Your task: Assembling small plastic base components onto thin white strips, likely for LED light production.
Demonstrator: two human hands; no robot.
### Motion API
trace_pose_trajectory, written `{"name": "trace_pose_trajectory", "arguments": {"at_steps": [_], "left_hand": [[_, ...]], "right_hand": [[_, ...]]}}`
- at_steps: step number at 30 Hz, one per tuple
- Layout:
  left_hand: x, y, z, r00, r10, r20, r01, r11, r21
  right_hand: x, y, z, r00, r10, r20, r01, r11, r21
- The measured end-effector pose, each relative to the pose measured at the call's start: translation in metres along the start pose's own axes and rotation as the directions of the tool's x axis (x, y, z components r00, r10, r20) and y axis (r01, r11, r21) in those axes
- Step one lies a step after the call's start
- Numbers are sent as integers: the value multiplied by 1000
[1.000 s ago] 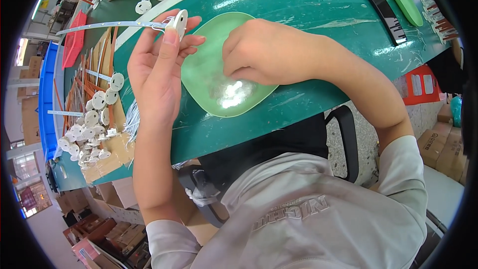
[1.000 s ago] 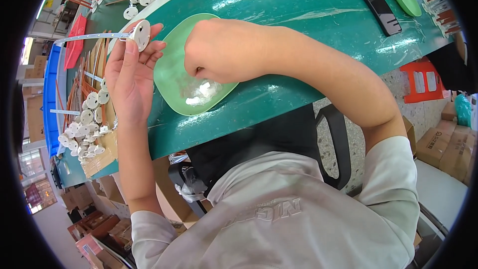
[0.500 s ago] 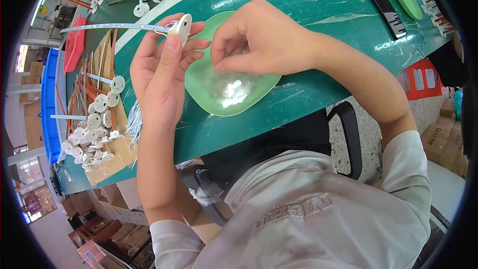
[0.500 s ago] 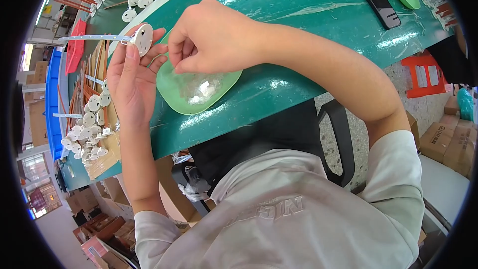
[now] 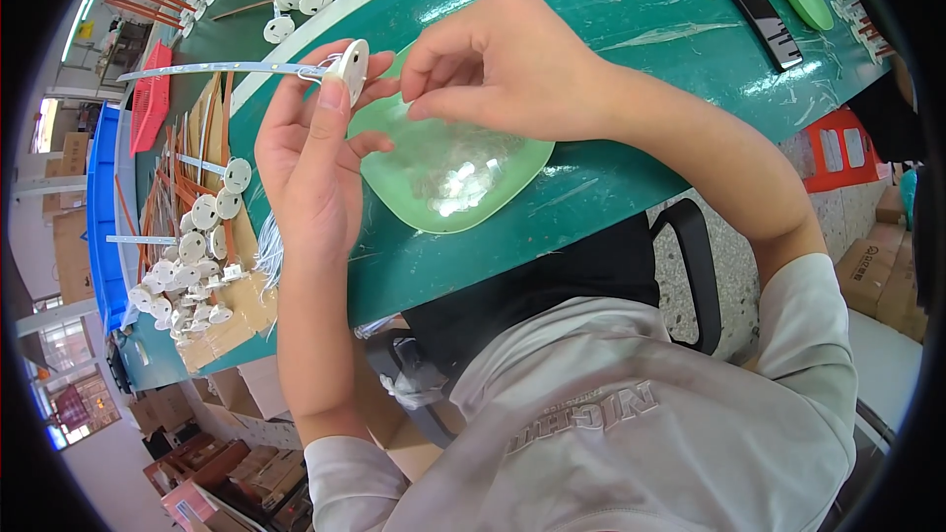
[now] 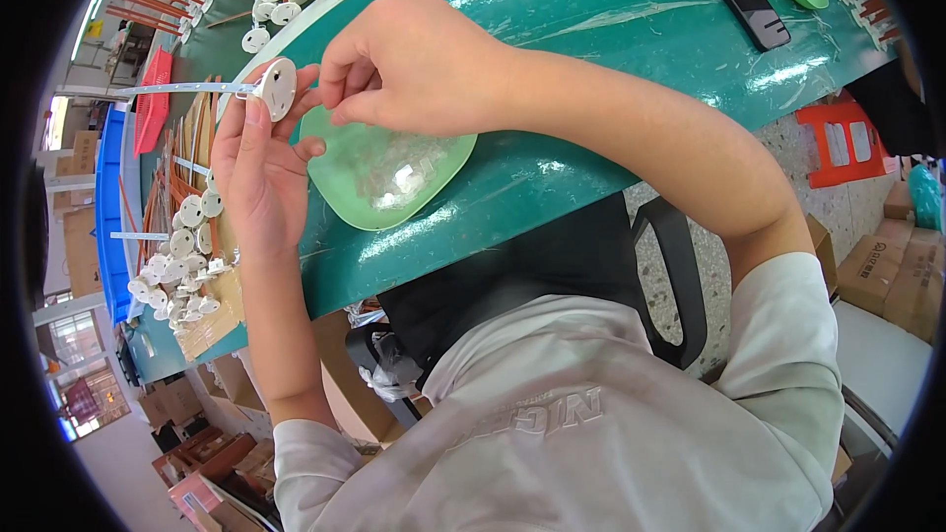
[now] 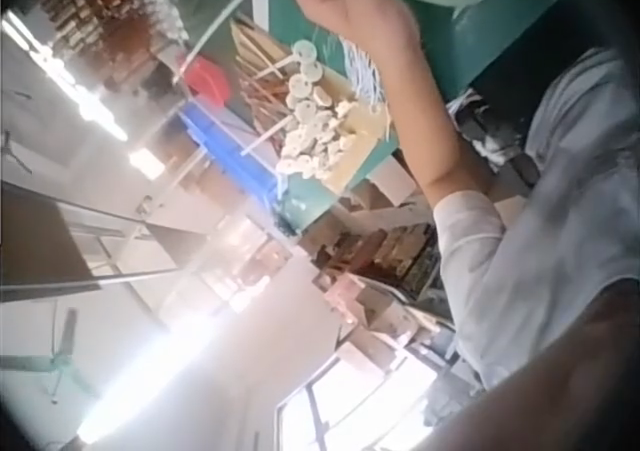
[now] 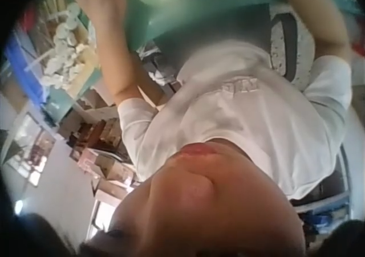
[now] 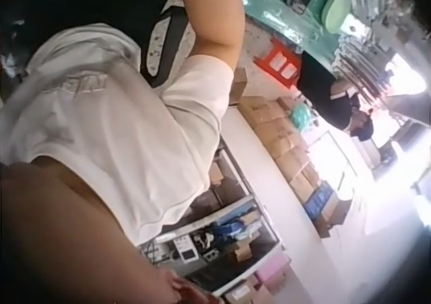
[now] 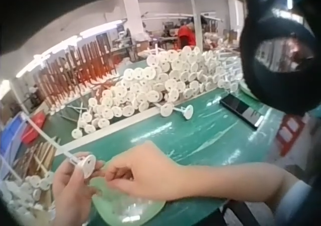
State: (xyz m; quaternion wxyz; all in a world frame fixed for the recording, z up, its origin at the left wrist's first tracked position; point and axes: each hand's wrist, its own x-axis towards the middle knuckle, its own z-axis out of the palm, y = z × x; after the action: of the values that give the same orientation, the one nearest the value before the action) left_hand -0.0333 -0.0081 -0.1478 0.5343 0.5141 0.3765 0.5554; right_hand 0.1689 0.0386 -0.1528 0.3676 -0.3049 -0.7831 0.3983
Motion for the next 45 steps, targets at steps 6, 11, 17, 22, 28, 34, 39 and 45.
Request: {"name": "trace_pose_trajectory", "arguments": {"at_steps": [6,11,17,22,28,34,39,45], "left_hand": [[0,3,-2,999,-17,-27,16,1000,-15],[-1,-2,2,999,-35,-19,35,999,-3],[-1,-2,1,998,-61,4,61,998,11],[0,-4,3,997,-76,7,76,997,7],[0,-4,6,999,-53,0,53,999,-8],[2,-6,-4,999,-30,-25,27,990,-142],[3,-6,-6,999,-36,-17,31,970,-242],[3,-6,-4,998,-55,-25,48,972,-229]], "right_hand": [[2,5,2,965,-259,36,261,945,-197],[-1,0,1,988,-151,7,151,981,-118],[0,1,0,976,-215,-30,200,943,-267],[0,1,1,968,-249,-20,232,925,-300],[1,8,4,953,-295,-70,261,915,-308],[0,4,3,952,-294,-87,248,906,-344],[1,8,6,940,-323,-114,266,898,-349],[0,7,8,937,-314,-155,244,904,-352]]}}
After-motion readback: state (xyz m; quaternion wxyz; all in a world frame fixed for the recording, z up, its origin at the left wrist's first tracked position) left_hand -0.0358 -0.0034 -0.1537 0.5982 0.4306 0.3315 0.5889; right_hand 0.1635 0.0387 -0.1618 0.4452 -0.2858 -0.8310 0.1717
